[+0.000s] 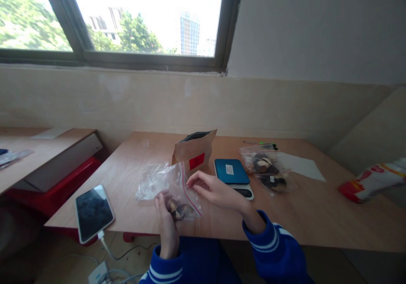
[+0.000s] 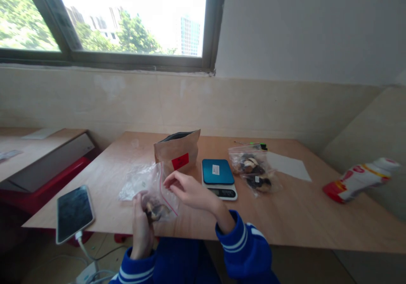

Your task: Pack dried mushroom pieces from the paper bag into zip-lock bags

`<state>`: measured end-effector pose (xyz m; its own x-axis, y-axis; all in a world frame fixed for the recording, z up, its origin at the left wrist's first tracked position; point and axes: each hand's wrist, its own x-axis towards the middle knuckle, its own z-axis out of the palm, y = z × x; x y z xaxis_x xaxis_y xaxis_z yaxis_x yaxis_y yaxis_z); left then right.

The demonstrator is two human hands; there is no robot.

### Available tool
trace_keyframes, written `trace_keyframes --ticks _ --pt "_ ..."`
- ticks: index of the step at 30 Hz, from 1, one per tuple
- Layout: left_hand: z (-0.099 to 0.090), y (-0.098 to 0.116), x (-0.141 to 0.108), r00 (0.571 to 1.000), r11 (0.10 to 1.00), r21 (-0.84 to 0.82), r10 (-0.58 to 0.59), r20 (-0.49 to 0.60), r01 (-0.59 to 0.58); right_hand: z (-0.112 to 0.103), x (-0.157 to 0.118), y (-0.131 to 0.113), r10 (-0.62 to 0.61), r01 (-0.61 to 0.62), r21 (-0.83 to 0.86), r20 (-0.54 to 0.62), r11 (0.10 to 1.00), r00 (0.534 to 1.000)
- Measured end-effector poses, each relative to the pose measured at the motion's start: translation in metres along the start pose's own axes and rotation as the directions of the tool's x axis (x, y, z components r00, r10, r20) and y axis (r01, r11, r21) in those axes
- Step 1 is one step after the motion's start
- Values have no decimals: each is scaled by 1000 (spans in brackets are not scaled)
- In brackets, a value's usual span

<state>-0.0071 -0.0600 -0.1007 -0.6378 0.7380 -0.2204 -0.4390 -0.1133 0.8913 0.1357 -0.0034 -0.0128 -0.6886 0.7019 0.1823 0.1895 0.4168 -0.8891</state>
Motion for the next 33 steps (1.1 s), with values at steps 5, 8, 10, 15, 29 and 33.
trace_keyframes --ticks 5,8,10,15,29,33 --pt "0 3 -4 995 987 128 98 4 -98 21 0 16 107 -112 38 105 993 989" --pt "-1 3 -3 992 980 154 128 11 -129 23 -4 17 149 -166 80 189 983 971" --pt "-1 2 -2 990 974 176 143 2 -141 24 -7 16 148 -177 107 234 978 961" --pt "0 3 -3 988 965 213 157 -4 -153 31 -12 17 140 -150 36 196 988 970" --pt "1 5 -5 990 987 -96 -134 -49 129 -40 30 -25 -316 128 -345 -570 930 759" --pt "3 6 -8 989 979 -145 -148 -14 144 -65 60 -17 -433 61 -545 -589 836 682"
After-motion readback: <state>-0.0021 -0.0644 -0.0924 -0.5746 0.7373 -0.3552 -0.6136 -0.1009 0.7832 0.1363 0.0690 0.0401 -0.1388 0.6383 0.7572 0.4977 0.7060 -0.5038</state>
